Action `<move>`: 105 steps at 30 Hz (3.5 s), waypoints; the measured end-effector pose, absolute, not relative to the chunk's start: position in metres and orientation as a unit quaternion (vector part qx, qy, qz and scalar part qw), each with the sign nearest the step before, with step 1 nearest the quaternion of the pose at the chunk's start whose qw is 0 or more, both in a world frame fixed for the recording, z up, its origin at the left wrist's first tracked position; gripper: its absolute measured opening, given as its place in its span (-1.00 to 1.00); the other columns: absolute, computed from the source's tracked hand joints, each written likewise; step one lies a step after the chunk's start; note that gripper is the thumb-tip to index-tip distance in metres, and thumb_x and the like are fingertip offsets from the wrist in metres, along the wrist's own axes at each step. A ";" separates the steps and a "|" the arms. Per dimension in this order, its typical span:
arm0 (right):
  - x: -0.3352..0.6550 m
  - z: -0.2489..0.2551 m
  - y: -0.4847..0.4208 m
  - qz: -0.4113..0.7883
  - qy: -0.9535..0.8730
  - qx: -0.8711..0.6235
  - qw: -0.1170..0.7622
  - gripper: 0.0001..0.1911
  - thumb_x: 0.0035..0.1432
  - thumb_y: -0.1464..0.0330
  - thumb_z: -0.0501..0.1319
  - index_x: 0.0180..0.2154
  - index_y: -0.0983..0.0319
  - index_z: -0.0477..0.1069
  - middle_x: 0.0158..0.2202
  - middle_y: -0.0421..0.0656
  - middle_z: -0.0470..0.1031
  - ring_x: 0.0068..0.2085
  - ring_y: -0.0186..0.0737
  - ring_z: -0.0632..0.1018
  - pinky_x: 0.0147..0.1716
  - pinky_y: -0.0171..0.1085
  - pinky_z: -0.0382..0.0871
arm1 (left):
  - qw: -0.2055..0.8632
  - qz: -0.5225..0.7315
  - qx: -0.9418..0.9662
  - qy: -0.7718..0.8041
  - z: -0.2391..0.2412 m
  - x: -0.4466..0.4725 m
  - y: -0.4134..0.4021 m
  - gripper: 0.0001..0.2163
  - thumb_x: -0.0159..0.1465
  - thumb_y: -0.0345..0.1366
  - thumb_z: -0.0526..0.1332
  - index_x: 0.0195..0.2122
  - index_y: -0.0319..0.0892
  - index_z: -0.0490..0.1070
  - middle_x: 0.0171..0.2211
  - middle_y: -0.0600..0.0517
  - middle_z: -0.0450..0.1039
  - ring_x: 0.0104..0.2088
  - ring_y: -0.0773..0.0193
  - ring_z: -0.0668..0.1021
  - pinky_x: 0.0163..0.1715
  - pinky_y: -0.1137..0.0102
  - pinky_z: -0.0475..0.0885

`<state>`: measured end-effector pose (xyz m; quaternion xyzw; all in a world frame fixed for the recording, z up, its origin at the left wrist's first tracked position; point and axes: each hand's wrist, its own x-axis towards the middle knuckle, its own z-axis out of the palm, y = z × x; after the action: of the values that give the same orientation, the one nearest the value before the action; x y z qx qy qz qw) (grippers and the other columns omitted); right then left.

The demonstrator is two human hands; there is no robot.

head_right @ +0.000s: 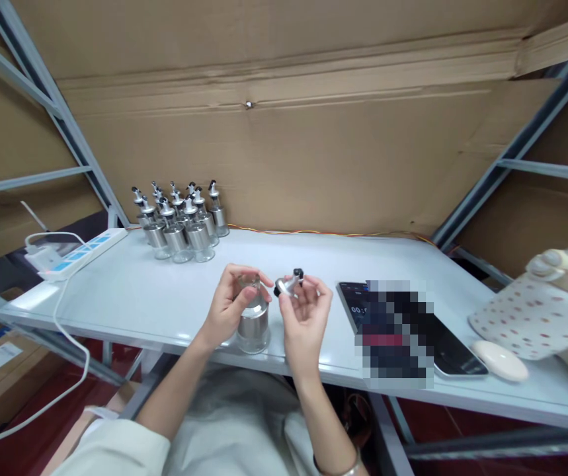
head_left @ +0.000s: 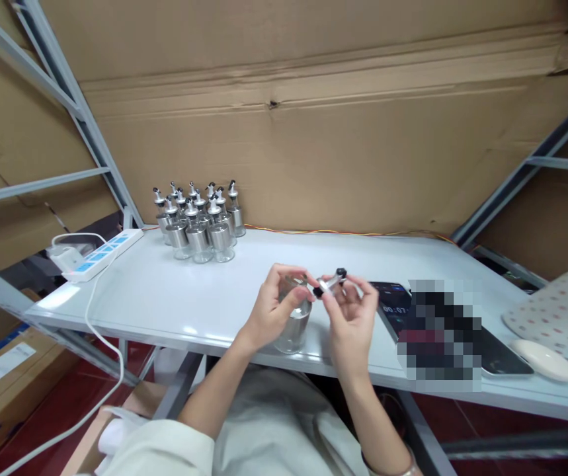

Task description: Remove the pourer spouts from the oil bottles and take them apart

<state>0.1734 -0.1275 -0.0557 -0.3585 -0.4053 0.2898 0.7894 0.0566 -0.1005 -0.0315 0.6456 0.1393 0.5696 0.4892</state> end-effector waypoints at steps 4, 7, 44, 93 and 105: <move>0.176 -0.012 -0.125 0.264 -0.485 -0.267 0.790 -0.57 0.08 0.37 0.26 -0.01 0.01 0.23 -0.13 -0.19 0.45 -0.08 -0.23 0.52 -0.01 -0.11 0.37 | 0.549 0.545 0.613 0.157 -0.032 0.057 -0.100 -0.62 0.20 -0.07 0.23 -0.08 -0.15 0.18 -0.27 -0.01 0.46 -0.37 0.36 0.53 -0.34 0.44 0.38; 0.171 0.002 -0.122 0.278 -0.556 -0.231 0.749 -0.58 0.07 0.35 0.26 -0.02 0.02 0.26 -0.12 -0.17 0.47 -0.08 -0.19 0.53 -0.03 -0.09 0.40 | 0.561 0.537 0.606 0.176 -0.031 0.056 -0.099 -0.60 0.16 -0.02 0.25 -0.14 -0.16 0.20 -0.29 0.00 0.45 -0.36 0.35 0.51 -0.33 0.44 0.37; 0.184 -0.029 -0.115 0.230 -0.709 -0.251 0.618 -0.60 0.04 0.48 0.28 -0.07 0.08 0.30 0.08 -0.05 0.33 0.05 -0.11 0.46 -0.24 -0.19 0.46 | 0.548 0.527 0.624 0.181 -0.030 0.056 -0.098 -0.53 0.16 0.09 0.17 -0.13 -0.24 0.33 -0.42 0.01 0.37 -0.37 0.30 0.46 -0.32 0.43 0.39; 0.144 -0.035 -0.112 -0.044 -0.623 -0.308 0.718 -0.71 -0.04 0.58 0.23 -0.28 0.16 0.28 -0.20 -0.15 0.43 -0.52 -0.45 0.39 -0.64 -0.42 0.25 | 0.561 0.576 0.547 0.235 -0.003 0.067 -0.102 -0.81 0.17 -0.15 0.03 -0.35 -0.17 0.25 -0.62 0.15 0.29 -0.63 0.40 0.38 -0.59 0.49 0.33; 0.142 -0.040 -0.109 -0.039 -0.628 -0.304 0.716 -0.73 0.03 0.54 0.21 -0.21 0.16 0.29 -0.13 -0.08 0.46 -0.46 -0.37 0.48 -0.59 -0.36 0.35 | 0.501 0.606 0.565 0.250 -0.012 0.067 -0.096 -0.78 0.26 -0.11 0.01 -0.32 -0.17 0.24 -0.54 0.12 0.31 -0.59 0.40 0.40 -0.56 0.49 0.35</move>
<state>0.1420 -0.1095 -0.0402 -0.3037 -0.6276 -0.0388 0.7159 0.0670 -0.0960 -0.0117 0.5646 0.2501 0.6061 0.5013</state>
